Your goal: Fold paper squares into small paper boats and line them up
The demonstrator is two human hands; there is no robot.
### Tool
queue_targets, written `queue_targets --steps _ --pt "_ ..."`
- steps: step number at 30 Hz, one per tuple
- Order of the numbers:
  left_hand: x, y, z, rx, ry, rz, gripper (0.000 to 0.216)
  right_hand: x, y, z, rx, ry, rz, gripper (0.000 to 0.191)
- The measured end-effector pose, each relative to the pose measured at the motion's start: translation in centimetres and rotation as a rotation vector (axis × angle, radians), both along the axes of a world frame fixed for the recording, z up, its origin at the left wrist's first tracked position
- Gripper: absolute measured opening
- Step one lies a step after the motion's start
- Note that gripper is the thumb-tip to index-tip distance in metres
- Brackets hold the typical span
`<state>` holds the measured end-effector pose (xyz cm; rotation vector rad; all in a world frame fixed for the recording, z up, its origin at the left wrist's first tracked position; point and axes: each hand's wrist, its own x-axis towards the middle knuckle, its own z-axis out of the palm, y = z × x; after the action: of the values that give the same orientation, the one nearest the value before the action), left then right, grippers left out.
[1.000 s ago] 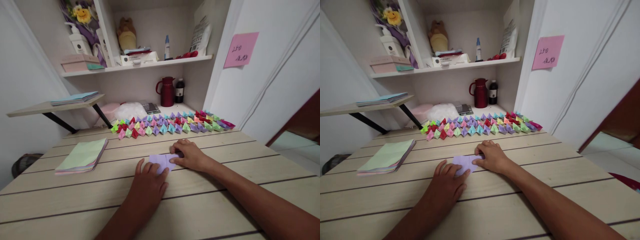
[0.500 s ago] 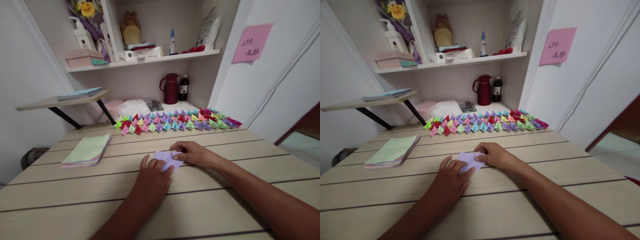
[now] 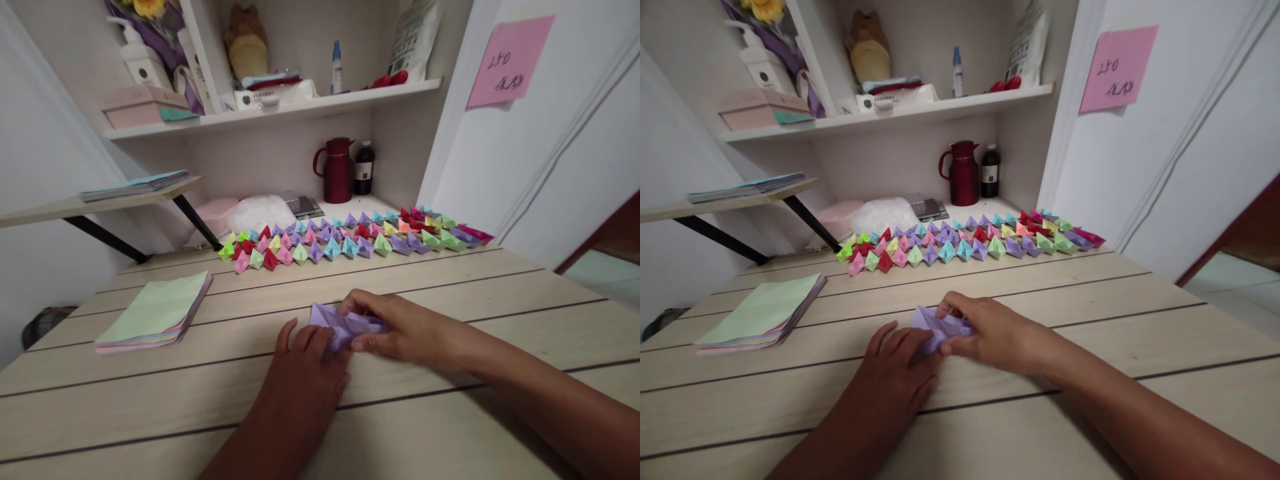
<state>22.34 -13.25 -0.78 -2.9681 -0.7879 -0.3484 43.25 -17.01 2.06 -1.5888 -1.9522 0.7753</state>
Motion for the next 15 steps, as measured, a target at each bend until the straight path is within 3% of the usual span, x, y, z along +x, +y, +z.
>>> queue_targets --steps 3,8,15 --pt "-0.2 0.2 -0.5 0.024 0.015 -0.025 0.037 0.1 -0.1 -0.5 -0.007 0.012 -0.039 0.041" --pt "-0.9 0.7 -1.1 0.056 -0.025 -0.123 0.038 1.6 0.7 -1.6 -0.130 0.258 -0.103 0.036" --pt "-1.1 0.8 -0.8 -0.076 -0.113 -0.121 0.048 2.1 2.3 -2.0 -0.180 0.501 -0.280 0.036"
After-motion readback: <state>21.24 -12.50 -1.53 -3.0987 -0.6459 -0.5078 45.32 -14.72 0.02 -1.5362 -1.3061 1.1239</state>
